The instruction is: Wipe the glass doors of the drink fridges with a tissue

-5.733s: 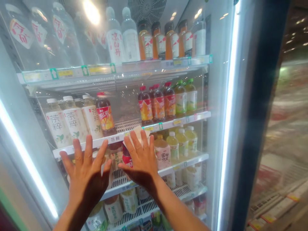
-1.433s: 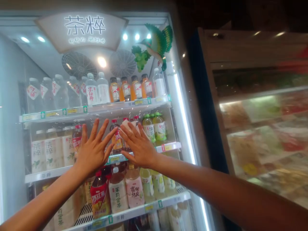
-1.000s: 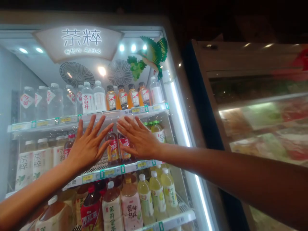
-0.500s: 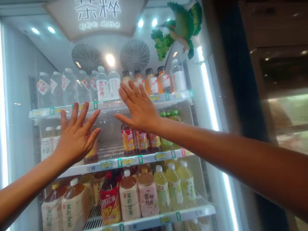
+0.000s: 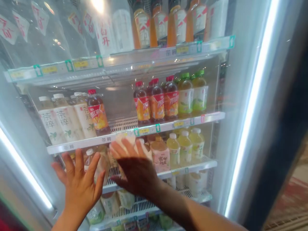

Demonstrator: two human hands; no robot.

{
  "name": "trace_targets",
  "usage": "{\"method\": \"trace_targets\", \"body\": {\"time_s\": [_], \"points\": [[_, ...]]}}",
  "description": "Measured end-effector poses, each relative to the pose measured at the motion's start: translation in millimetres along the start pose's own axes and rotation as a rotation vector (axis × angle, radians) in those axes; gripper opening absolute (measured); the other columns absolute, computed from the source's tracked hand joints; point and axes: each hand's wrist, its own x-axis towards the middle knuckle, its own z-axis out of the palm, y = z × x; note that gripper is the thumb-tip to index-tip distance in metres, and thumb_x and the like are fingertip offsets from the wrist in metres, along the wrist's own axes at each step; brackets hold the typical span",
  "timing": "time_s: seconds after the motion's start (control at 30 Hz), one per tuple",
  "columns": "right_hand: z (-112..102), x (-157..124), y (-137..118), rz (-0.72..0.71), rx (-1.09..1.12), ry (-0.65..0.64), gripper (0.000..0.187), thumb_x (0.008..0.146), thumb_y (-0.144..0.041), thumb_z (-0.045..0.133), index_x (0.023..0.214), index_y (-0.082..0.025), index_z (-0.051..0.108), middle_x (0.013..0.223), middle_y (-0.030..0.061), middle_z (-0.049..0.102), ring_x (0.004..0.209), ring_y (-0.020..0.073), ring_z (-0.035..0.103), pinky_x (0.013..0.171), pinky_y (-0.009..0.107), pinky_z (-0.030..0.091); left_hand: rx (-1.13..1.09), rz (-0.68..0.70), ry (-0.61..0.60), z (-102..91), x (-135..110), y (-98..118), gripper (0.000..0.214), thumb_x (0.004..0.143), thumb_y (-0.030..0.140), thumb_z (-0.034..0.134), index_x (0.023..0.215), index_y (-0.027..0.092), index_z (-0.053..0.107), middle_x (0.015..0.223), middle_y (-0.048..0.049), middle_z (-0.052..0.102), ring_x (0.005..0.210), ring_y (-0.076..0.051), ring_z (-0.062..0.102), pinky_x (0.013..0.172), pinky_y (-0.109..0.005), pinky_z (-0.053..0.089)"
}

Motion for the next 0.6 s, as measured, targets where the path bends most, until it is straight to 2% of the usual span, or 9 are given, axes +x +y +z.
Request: {"method": "trace_targets", "body": {"time_s": [0.07, 0.13, 0.23, 0.3, 0.43, 0.5, 0.6], "points": [[14, -13, -27, -0.042, 0.013, 0.009, 0.063, 0.101, -0.056, 0.045, 0.149, -0.015, 0.053, 0.168, 0.0041, 0.033, 0.162, 0.0291, 0.007, 0.134, 0.053, 0.002, 0.002, -0.017, -0.036, 0.0, -10, -6, 0.089, 0.093, 0.035, 0.065, 0.165, 0.038, 0.013, 0.175, 0.0, -0.01, 0.161, -0.03, -0.017, 0.127, -0.063, -0.014], [21, -14, -46, -0.024, 0.004, 0.005, 0.059, 0.101, -0.05, 0.048, 0.149, -0.015, 0.053, 0.168, 0.0042, 0.033, 0.162, 0.0303, 0.006, 0.133, 0.055, 0.001, 0.007, -0.032, -0.046, -0.5, -19, -12, 0.091, 0.092, 0.034, 0.066, 0.165, 0.039, 0.013, 0.175, -0.0014, -0.009, 0.161, -0.032, -0.015, 0.126, -0.066, -0.012], [22, 1, -63, 0.105, -0.018, -0.02, 0.062, 0.102, -0.044, 0.049, 0.156, -0.015, 0.044, 0.168, 0.0067, 0.034, 0.162, 0.0318, 0.006, 0.133, 0.058, 0.002, 0.006, -0.051, -0.062, -3.8, -31, -22, 0.094, 0.091, 0.034, 0.068, 0.164, 0.041, 0.01, 0.175, -0.0024, -0.008, 0.161, -0.036, -0.013, 0.123, -0.074, -0.008], [25, 0, -74, 0.191, -0.027, -0.02, 0.064, 0.101, -0.04, 0.05, 0.159, -0.014, 0.039, 0.169, 0.0077, 0.031, 0.161, 0.0327, 0.007, 0.132, 0.059, 0.003, 0.002, -0.074, -0.084, -6.7, -40, -28, 0.096, 0.09, 0.032, 0.069, 0.164, 0.042, 0.008, 0.175, -0.0036, -0.009, 0.16, -0.04, -0.013, 0.119, -0.081, -0.005], [43, -45, -106, 0.209, -0.034, 0.029, 0.07, 0.096, -0.03, 0.052, 0.162, -0.015, 0.034, 0.173, 0.0045, 0.016, 0.161, 0.0325, 0.011, 0.133, 0.056, 0.004, -0.031, -0.112, -0.096, -9.3, -62, -37, 0.099, 0.088, 0.022, 0.069, 0.164, 0.041, 0.008, 0.175, -0.0086, -0.006, 0.159, -0.047, -0.007, 0.113, -0.088, 0.004], [50, -58, -112, 0.21, -0.046, 0.03, 0.069, 0.096, -0.035, 0.052, 0.161, -0.018, 0.035, 0.174, 0.0031, 0.016, 0.161, 0.0322, 0.012, 0.133, 0.056, 0.004, -0.061, -0.112, -0.082, -9.4, -68, -37, 0.1, 0.087, 0.022, 0.07, 0.164, 0.041, 0.008, 0.174, -0.0091, -0.005, 0.158, -0.049, -0.005, 0.112, -0.089, 0.005], [52, -51, -109, 0.257, -0.078, 0.006, 0.069, 0.096, -0.05, 0.053, 0.157, -0.021, 0.044, 0.172, 0.0042, 0.026, 0.161, 0.0347, 0.011, 0.132, 0.058, 0.002, -0.091, -0.085, -0.03, -10.6, -68, -30, 0.1, 0.086, 0.024, 0.071, 0.164, 0.042, 0.01, 0.175, -0.0072, -0.005, 0.158, -0.049, -0.003, 0.114, -0.087, 0.002]]}}
